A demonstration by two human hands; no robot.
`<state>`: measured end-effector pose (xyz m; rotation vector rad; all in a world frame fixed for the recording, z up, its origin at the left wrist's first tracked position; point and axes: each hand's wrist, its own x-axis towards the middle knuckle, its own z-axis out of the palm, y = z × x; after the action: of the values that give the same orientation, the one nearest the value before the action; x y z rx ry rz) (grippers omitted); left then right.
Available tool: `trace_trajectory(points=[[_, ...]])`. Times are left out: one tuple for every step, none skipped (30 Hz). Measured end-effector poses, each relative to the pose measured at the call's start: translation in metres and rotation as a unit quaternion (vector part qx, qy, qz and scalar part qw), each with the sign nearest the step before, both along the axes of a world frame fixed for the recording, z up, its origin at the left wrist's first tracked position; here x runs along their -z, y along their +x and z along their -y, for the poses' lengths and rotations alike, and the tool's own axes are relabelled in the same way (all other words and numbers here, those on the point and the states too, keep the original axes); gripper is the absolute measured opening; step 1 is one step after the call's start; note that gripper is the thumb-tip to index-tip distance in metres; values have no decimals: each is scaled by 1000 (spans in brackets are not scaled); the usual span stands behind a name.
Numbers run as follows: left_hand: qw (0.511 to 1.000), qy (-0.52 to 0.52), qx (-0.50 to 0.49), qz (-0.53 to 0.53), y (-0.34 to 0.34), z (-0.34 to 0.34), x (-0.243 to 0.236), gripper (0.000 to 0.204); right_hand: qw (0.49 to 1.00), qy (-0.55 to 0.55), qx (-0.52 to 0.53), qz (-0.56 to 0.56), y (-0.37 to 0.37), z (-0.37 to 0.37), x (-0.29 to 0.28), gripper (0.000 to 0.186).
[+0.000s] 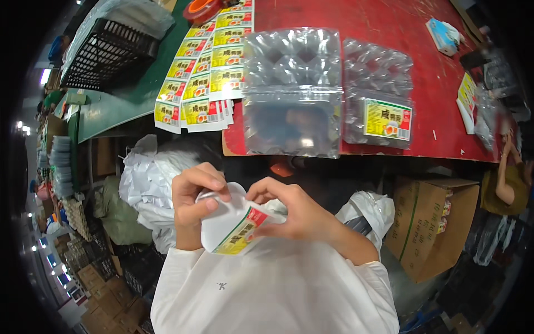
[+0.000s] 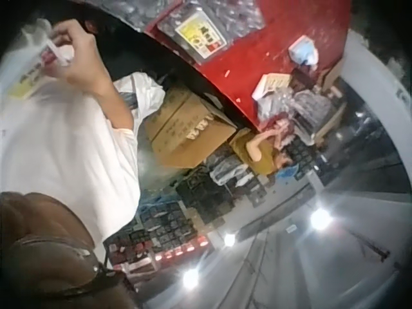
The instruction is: Applying adhesive labels to plastic egg cartons at a packaging workstation.
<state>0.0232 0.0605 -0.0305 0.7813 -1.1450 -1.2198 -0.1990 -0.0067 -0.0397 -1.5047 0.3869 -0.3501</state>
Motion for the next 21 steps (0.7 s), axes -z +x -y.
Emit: trace_trajectory(points=[[1000, -3, -11, -4, 2, -1, 3, 31, 988, 154, 17, 9, 2, -6, 3, 37], [1000, 10, -15, 3, 5, 0, 2, 27, 952, 304, 34, 16, 5, -10, 6, 35], [994, -16, -47, 95, 8, 3, 1, 27, 928, 370, 17, 35, 7, -11, 10, 35], [979, -43, -80, 184, 11, 7, 1, 26, 928, 370, 16, 33, 8, -12, 10, 35], [926, -35, -169, 337, 10, 10, -6, 31, 943, 324, 74, 2, 8, -14, 10, 35], [891, -54, -206, 402, 13, 10, -9, 33, 952, 274, 132, -30, 7, -16, 9, 35], [847, -70, -243, 467, 18, 6, -10, 36, 970, 186, 145, -60, 7, -16, 7, 27], [876, -65, -210, 430, 19, -2, -10, 36, 970, 185, 142, -62, 7, -15, 6, 27], [892, -54, -147, 424, 14, -7, -16, 39, 970, 188, 140, -63, 6, -13, 5, 24], [904, -40, -86, 416, 5, -11, -28, 43, 970, 192, 134, -66, 6, -15, 2, 21], [899, -36, -52, 434, -5, -8, -32, 52, 971, 191, 128, -70, 6, -17, 2, 21], [898, -14, -43, 438, -14, -7, -29, 53, 966, 212, 144, -38, 6, -20, 5, 20], [897, 6, -31, 442, -20, -5, -21, 54, 959, 233, 163, -5, 7, -21, 6, 19], [915, 12, -32, 403, -22, -5, -12, 48, 954, 241, 177, -2, 6, -19, 3, 18], [930, 69, 11, 360, -21, -8, -7, 43, 955, 241, 174, -4, 5, -19, 2, 18], [940, 126, 56, 313, -22, -11, -5, 39, 968, 125, 215, -17, 3, -20, 2, 18], [944, 108, 37, 309, -24, -11, -7, 31, 967, 7, 252, -30, 0, -20, 3, 18], [945, 110, 37, 307, -24, -12, -6, 31, 956, -99, 276, -14, -3, -18, 6, 23], [939, 114, 44, 321, -25, -12, -3, 30, 956, -99, 276, -16, -4, -12, 4, 23], [933, 118, 51, 336, -25, -11, -2, 28, 957, -148, 249, -15, -4, -5, -4, 28], [933, 119, 51, 335, -26, -11, 0, 28, 956, -195, 221, -14, -4, 1, -11, 32]])
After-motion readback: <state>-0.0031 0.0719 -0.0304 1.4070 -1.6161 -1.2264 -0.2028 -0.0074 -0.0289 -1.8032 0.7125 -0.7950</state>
